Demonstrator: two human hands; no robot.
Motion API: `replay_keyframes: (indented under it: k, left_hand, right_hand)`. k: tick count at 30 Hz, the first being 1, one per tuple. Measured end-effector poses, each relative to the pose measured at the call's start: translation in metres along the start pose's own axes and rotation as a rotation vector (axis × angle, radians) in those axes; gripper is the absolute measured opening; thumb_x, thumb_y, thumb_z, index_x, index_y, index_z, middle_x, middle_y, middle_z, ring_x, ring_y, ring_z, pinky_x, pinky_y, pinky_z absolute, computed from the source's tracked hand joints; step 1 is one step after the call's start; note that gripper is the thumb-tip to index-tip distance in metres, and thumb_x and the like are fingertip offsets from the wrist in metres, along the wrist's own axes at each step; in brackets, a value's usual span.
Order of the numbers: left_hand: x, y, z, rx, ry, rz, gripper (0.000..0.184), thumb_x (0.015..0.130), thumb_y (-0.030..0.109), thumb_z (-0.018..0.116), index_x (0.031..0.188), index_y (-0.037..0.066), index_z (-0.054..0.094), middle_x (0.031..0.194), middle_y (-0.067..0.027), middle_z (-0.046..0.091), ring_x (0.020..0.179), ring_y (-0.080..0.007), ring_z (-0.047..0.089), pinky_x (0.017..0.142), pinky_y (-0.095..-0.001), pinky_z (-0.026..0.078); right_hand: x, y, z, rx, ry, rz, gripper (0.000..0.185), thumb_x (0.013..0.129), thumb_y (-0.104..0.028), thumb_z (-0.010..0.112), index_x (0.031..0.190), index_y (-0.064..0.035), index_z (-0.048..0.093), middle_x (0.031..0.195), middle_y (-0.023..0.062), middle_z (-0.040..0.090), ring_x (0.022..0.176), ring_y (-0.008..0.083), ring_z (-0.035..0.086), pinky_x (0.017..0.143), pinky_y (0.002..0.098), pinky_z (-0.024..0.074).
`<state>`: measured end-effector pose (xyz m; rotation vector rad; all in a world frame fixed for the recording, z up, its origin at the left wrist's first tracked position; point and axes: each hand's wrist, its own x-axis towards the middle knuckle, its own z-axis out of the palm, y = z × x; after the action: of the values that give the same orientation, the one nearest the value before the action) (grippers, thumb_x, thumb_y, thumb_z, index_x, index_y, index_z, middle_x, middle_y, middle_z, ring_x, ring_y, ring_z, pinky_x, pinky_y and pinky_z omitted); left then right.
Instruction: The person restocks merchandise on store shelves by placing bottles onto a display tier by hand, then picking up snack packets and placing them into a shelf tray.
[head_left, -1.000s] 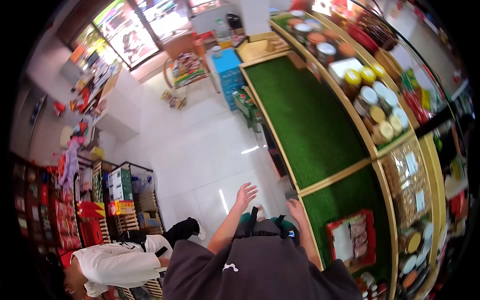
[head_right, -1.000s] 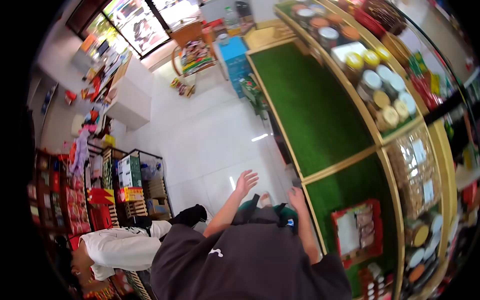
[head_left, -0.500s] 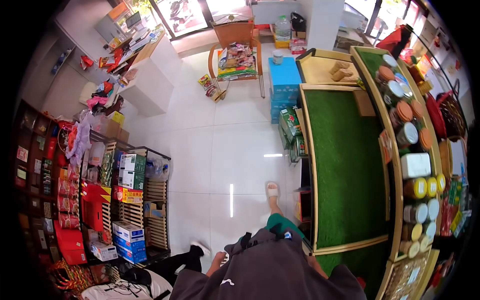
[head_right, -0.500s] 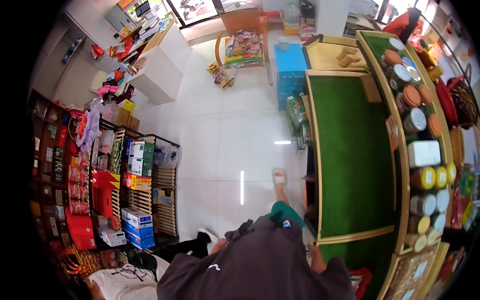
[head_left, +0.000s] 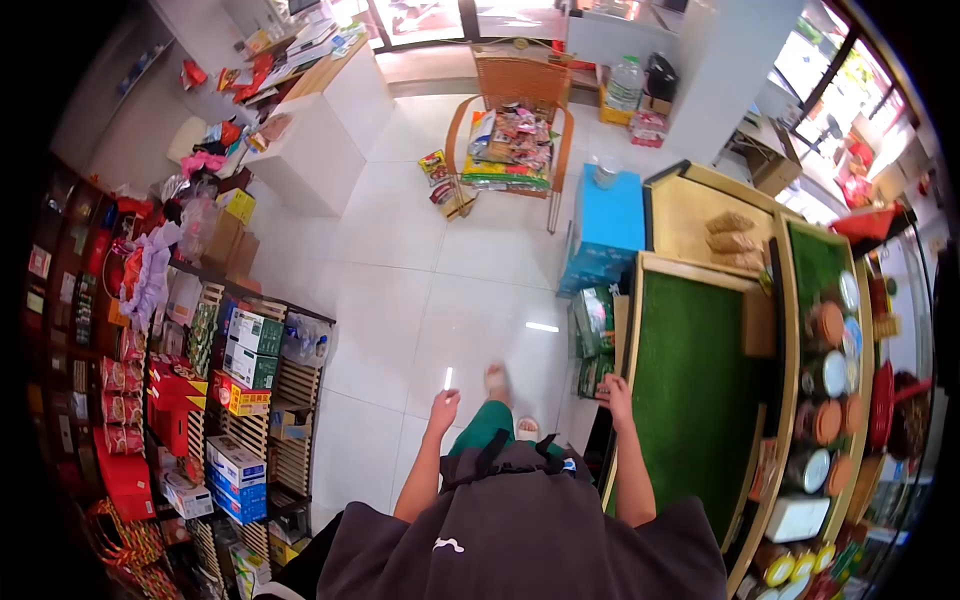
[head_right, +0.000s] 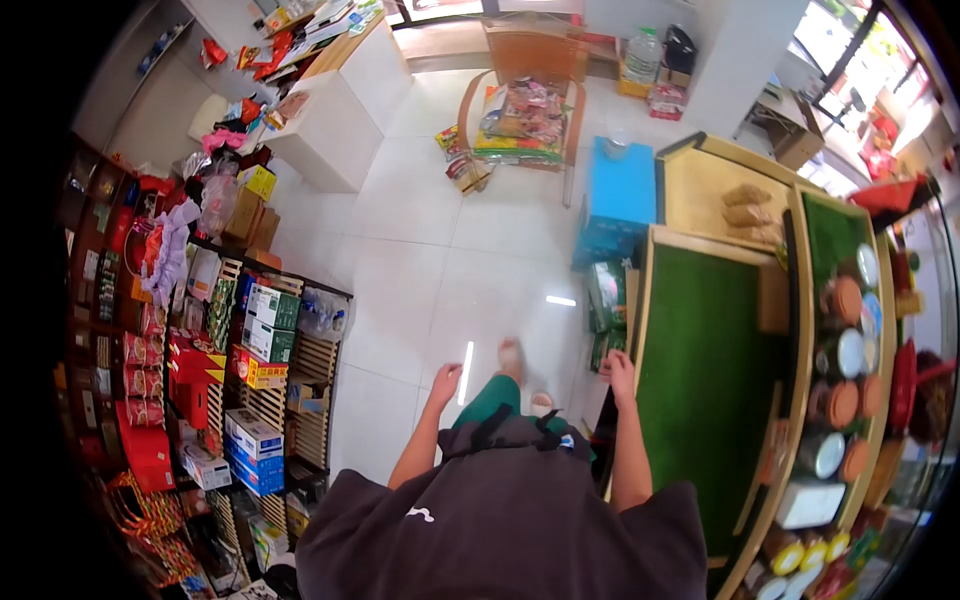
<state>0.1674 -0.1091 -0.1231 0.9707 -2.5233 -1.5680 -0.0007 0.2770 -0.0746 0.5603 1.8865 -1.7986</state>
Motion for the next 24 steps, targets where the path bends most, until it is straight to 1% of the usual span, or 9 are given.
replay_keyframes:
  k: [1,6,8,9,13,15,20,22,24]
  left_hand:
    - [0.022,0.025,0.004,-0.007,0.011,-0.012,0.028,0.081,0.024,0.055,0.096,0.000,0.060,0.096,-0.0177,0.060,0.094,-0.0293,0.056,0.082,-0.0350,0.044]
    - [0.130,0.049,0.010,-0.032,-0.091,-0.078,0.028,0.082,0.025,0.054,0.100,0.003,0.059,0.096,-0.0159,0.061,0.096,-0.0265,0.056,0.085,-0.0336,0.043]
    - [0.171,0.025,0.011,-0.090,-0.128,-0.322,0.031,0.081,0.027,0.053,0.102,0.004,0.059,0.095,-0.0157,0.061,0.094,-0.0260,0.057,0.084,-0.0333,0.044]
    - [0.185,0.018,0.008,-0.111,-0.142,-0.450,0.033,0.080,0.028,0.053,0.102,0.004,0.059,0.096,-0.0157,0.062,0.094,-0.0259,0.058,0.083,-0.0330,0.044]
    - [0.239,0.010,-0.017,-0.151,-0.167,-0.701,0.037,0.078,0.032,0.053,0.102,0.004,0.059,0.099,-0.0165,0.061,0.096,-0.0263,0.057,0.083,-0.0326,0.044]
    - [0.270,-0.035,-0.010,0.062,-0.113,-0.551,0.032,0.080,0.032,0.050,0.101,0.008,0.055,0.085,-0.0044,0.059,0.068,-0.0146,0.055,0.051,-0.0309,0.045]
    - [0.338,0.012,-0.028,0.045,-0.151,-0.562,0.031,0.080,0.031,0.050,0.099,0.007,0.055,0.081,-0.0042,0.058,0.063,-0.0142,0.054,0.049,-0.0294,0.044]
    - [0.370,0.025,-0.029,0.054,-0.129,-0.593,0.038,0.078,0.033,0.052,0.101,0.003,0.059,0.101,-0.0174,0.061,0.096,-0.0289,0.057,0.084,-0.0350,0.044]
    - [0.406,0.049,-0.035,0.057,-0.110,-0.606,0.037,0.079,0.033,0.052,0.101,0.003,0.059,0.100,-0.0172,0.061,0.096,-0.0287,0.057,0.084,-0.0349,0.044]
  right_hand:
    - [0.016,-0.028,0.011,0.013,-0.061,-0.029,0.037,0.088,-0.032,0.049,0.115,-0.0071,0.048,0.093,0.0066,0.060,0.075,0.0140,0.057,0.063,0.0255,0.0459]
    - [0.088,-0.051,0.043,-0.059,-0.079,0.019,0.031,0.087,-0.028,0.050,0.110,-0.0075,0.050,0.082,0.0070,0.060,0.063,0.0143,0.057,0.049,0.0261,0.0434]
    - [0.137,0.036,0.013,-0.088,-0.224,0.132,0.027,0.085,-0.028,0.052,0.102,-0.0075,0.053,0.072,0.0064,0.058,0.055,0.0140,0.055,0.041,0.0270,0.0404]
    - [0.139,0.064,0.008,-0.387,-0.087,0.148,0.030,0.084,-0.028,0.053,0.105,-0.0065,0.052,0.071,0.0067,0.059,0.060,0.0190,0.057,0.048,0.0320,0.0457]
    - [0.136,0.039,0.071,-0.429,-0.084,0.395,0.028,0.084,-0.029,0.051,0.099,-0.0057,0.054,0.070,0.0081,0.058,0.058,0.0202,0.057,0.048,0.0336,0.0459]
    - [0.145,0.012,0.093,-0.398,-0.079,0.443,0.027,0.084,-0.029,0.050,0.096,-0.0053,0.054,0.070,0.0088,0.057,0.057,0.0208,0.057,0.048,0.0344,0.0461]
    - [0.209,-0.038,0.096,-0.426,-0.075,0.519,0.028,0.084,-0.030,0.047,0.088,-0.0043,0.056,0.068,0.0105,0.056,0.054,0.0223,0.056,0.047,0.0364,0.0464]
    - [0.265,-0.084,0.121,-0.475,-0.108,0.510,0.027,0.083,-0.029,0.049,0.087,-0.0032,0.056,0.071,0.0124,0.056,0.059,0.0259,0.056,0.052,0.0381,0.0467]
    - [0.328,-0.134,0.156,-0.560,-0.151,0.452,0.026,0.078,-0.024,0.056,0.090,-0.0007,0.056,0.079,0.0172,0.058,0.077,0.0356,0.058,0.065,0.0419,0.0473]
